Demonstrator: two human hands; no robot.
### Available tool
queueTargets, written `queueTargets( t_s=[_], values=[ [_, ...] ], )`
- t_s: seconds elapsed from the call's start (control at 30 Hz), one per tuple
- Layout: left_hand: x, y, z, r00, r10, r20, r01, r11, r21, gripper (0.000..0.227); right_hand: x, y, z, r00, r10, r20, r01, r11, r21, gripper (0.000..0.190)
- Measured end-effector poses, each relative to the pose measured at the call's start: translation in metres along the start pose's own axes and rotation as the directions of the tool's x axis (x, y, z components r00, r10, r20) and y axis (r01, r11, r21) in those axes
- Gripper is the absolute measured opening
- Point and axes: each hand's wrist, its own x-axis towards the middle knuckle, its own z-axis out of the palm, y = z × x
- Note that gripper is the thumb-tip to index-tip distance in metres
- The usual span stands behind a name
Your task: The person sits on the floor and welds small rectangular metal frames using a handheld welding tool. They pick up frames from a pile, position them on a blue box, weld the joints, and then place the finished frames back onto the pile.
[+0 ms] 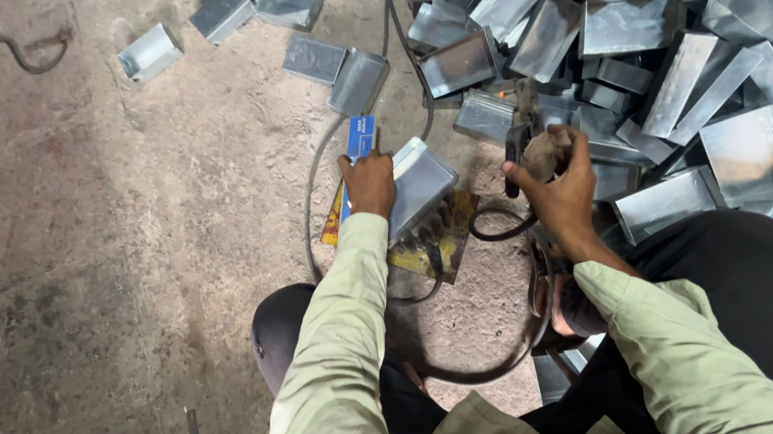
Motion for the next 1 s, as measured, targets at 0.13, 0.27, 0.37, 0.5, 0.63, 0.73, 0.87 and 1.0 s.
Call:
queueTargets(
  t_s=[0.13,0.27,0.37,0.5,0.63,0.73,0.87,1.0],
  values=[
    [-0.006,0.003,-0.019,0.927,0.192,-0.321,-0.166,0.98,0.106,0.013,-0.005,-0.006,0.009,1.0,-0.02,0.015,0.021,0.992,-0.122,0.077],
    [-0.022,0.016,-0.027,0.835,0.344,-0.43,-0.258,0.934,0.248,0.016,-0.009,-0.015,0.017,0.993,-0.044,0.11,0.056,0.992,-0.116,0.078],
    [-0.03,0.017,-0.03,0.833,0.343,-0.434,-0.245,0.932,0.268,0.015,-0.011,-0.015,0.024,0.982,0.011,0.19,0.015,0.991,-0.132,0.08],
    [-0.037,0.015,-0.038,0.829,0.347,-0.439,-0.261,0.933,0.246,0.011,-0.016,-0.012,0.035,0.971,-0.107,0.212,0.142,0.978,-0.153,0.073],
    [-0.047,0.023,-0.047,0.869,0.298,-0.394,-0.215,0.946,0.243,0.018,-0.015,-0.005,0.042,0.941,-0.217,0.259,0.266,0.949,-0.169,0.074],
    [-0.053,0.042,-0.05,0.878,0.215,-0.427,-0.072,0.943,0.326,0.027,-0.015,-0.002,0.047,0.94,-0.225,0.255,0.285,0.93,-0.231,0.076],
    [-0.066,0.059,-0.04,0.915,0.152,-0.374,0.013,0.916,0.402,0.042,-0.018,0.001,0.05,0.947,-0.209,0.246,0.271,0.927,-0.259,0.078],
    [-0.071,0.067,-0.032,0.972,0.118,-0.205,-0.03,0.922,0.387,0.024,-0.018,0.001,0.053,0.942,-0.23,0.243,0.294,0.917,-0.271,0.078]
  ],
)
